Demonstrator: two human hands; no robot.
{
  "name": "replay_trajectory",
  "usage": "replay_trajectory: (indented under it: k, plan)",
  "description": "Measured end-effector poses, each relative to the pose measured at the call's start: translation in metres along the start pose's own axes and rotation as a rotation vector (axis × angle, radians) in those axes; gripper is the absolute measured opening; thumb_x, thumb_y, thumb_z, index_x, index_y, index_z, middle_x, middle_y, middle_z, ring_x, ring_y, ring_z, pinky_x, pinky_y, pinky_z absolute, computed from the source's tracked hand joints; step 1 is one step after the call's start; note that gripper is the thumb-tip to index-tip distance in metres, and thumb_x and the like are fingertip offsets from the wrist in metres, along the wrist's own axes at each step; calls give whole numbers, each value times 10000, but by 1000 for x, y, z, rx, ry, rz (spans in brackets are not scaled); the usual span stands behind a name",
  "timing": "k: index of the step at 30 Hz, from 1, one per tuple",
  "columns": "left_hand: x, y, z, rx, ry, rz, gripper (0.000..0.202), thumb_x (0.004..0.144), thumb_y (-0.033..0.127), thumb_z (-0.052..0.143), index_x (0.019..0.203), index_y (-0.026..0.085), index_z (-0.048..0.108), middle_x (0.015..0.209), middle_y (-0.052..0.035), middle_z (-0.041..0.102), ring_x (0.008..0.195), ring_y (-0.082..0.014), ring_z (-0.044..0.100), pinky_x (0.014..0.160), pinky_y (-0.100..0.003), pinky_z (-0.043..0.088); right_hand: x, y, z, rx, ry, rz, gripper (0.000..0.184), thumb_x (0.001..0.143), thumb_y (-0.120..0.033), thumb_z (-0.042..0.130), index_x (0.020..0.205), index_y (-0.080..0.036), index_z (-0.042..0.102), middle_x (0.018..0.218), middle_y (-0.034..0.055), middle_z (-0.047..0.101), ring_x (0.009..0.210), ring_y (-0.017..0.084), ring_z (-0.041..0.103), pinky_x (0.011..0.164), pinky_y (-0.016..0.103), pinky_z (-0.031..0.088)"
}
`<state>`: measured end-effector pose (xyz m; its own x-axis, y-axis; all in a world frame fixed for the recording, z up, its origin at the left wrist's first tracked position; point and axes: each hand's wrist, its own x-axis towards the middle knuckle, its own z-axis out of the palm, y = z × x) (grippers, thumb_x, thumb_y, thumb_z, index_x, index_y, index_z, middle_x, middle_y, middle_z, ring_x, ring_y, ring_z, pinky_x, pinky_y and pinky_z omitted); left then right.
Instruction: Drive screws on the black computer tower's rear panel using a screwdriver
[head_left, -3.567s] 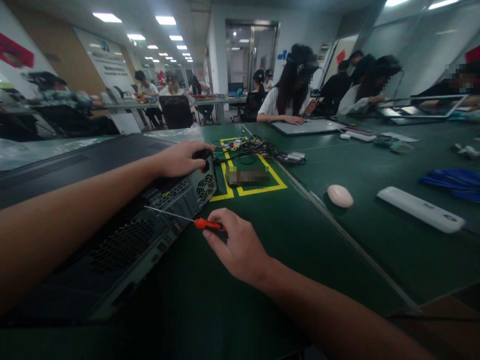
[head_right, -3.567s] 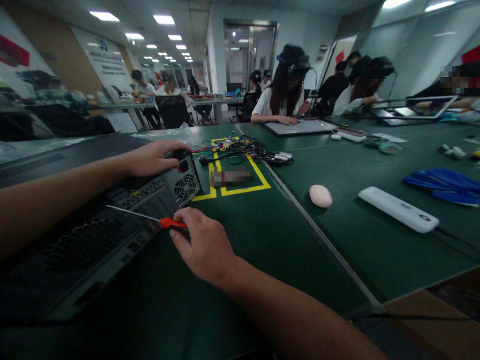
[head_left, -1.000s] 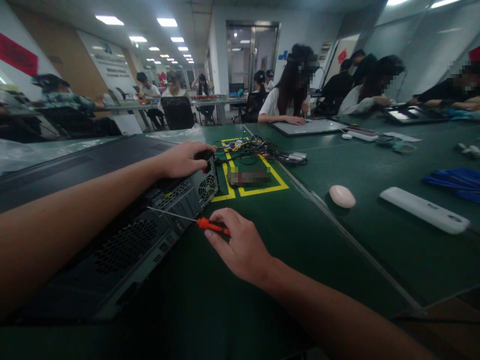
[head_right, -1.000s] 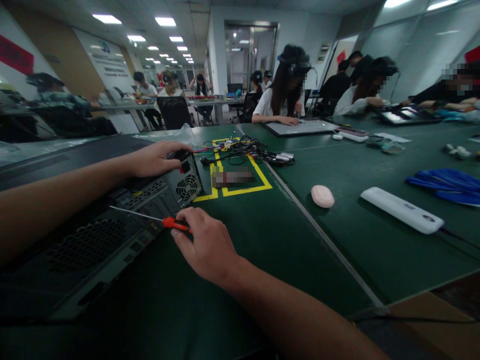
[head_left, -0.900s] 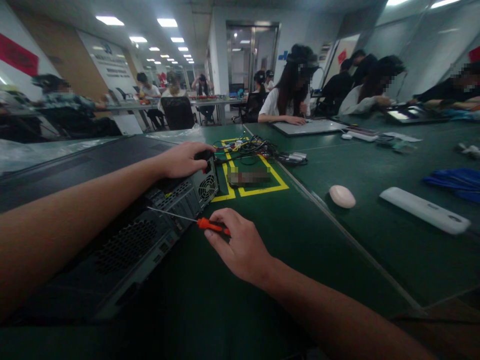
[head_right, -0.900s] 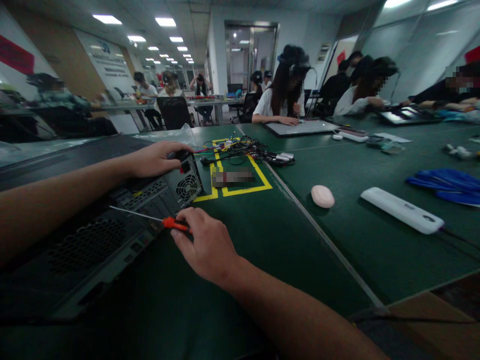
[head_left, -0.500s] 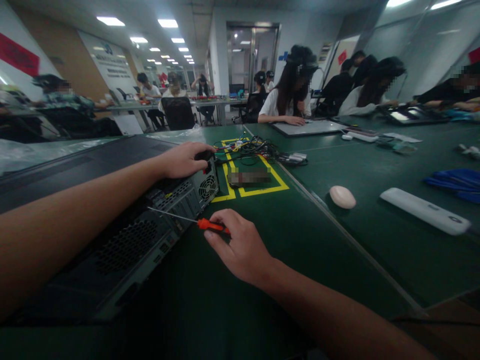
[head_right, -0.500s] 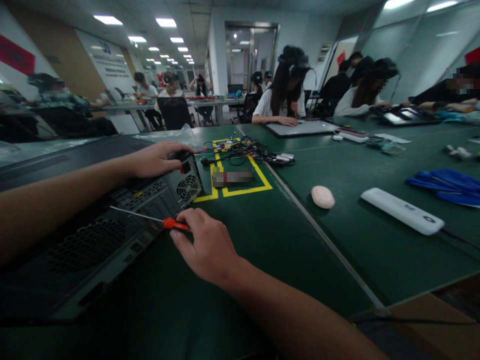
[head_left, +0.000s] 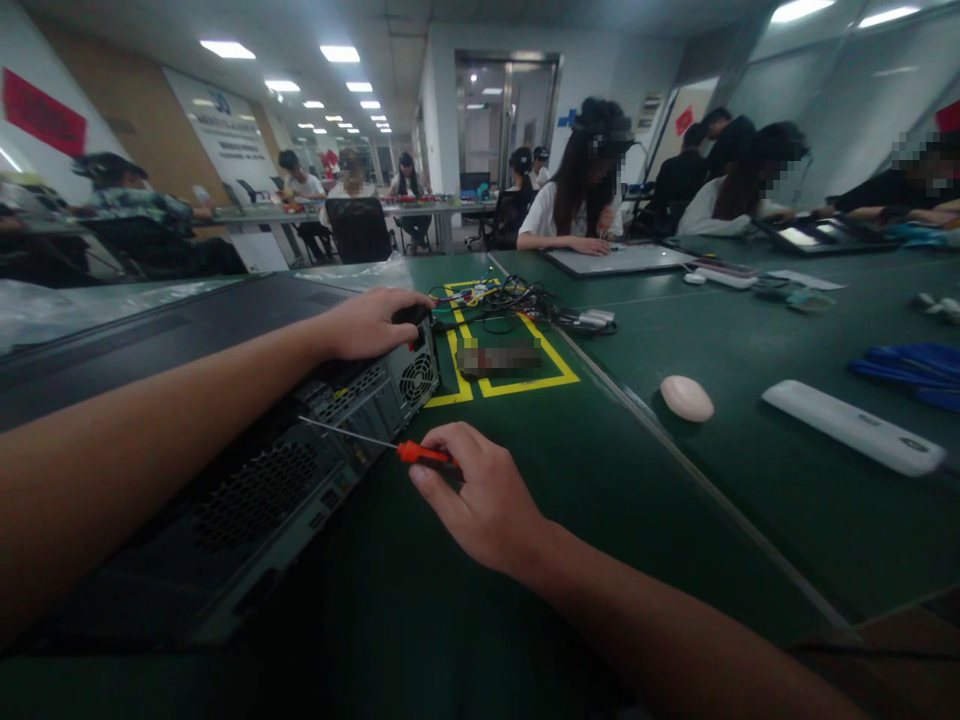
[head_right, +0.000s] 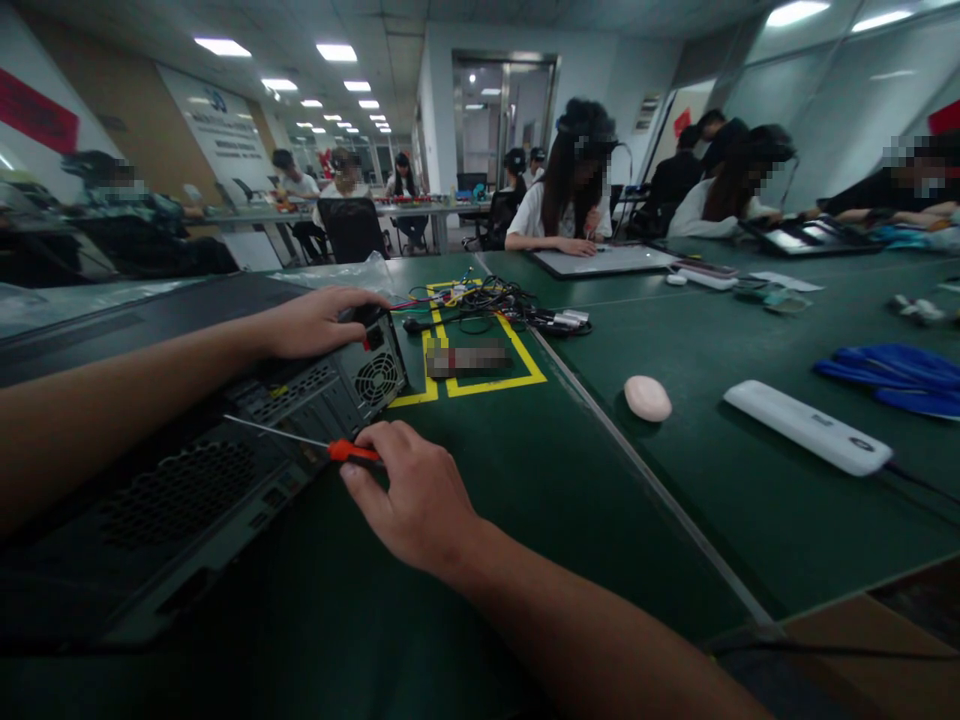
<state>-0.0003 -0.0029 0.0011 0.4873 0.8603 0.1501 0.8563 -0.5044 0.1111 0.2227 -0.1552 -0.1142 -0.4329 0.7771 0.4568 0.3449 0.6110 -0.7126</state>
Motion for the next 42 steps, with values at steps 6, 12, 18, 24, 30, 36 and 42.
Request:
replay_trajectory:
  k: [6,12,18,24,30,36,42]
  plan:
    - [0,0,-1,-14,-12,3,717,865,455,494,1514,193,648,1527,-141,710,1396,-308,650,1242,-450,456,-1,3,2,16,23,-23,173,1061,-340,630,1148,-202,685,1036,53,687,902,208,636,803,361,449]
    - [1,-1,0,-23,-6,0,718,857,446,499,1513,199,654,1548,-135,699,1425,-317,632,1255,-471,439,-1,3,1,20,18,-18,181,1084,-358,614,1120,-205,703,1019,47,682,850,188,623,754,339,444]
    - [0,1,0,-38,-5,-2,725,853,441,505,1518,196,656,1538,-144,706,1413,-321,642,1219,-469,469,-1,1,3,74,28,-5,215,1062,-381,625,1180,-208,675,1063,62,715,896,208,672,784,355,495]
    - [0,0,0,-9,-7,3,728,862,434,488,1519,166,650,1546,-163,696,1414,-314,640,1253,-466,443,-2,5,5,66,25,-2,212,973,-283,684,1167,-241,608,1084,57,732,918,218,703,814,369,536]
    - [2,-5,2,-21,2,14,714,862,449,496,1513,204,658,1533,-152,705,1416,-313,639,1246,-479,445,-1,4,3,65,14,-12,74,1024,-249,631,1093,-248,604,1061,45,719,880,196,681,784,351,529]
    - [1,-4,2,-33,3,19,704,860,457,507,1499,205,662,1520,-148,714,1410,-321,640,1242,-490,452,-1,3,3,54,12,-14,78,1034,-253,647,1100,-241,607,1055,46,711,893,201,685,796,356,524]
    - [3,-7,3,-30,0,18,710,862,460,510,1511,210,653,1544,-134,699,1427,-307,631,1248,-462,450,-1,4,4,55,14,-11,73,1032,-253,643,1098,-240,615,1052,44,712,900,201,684,791,346,510]
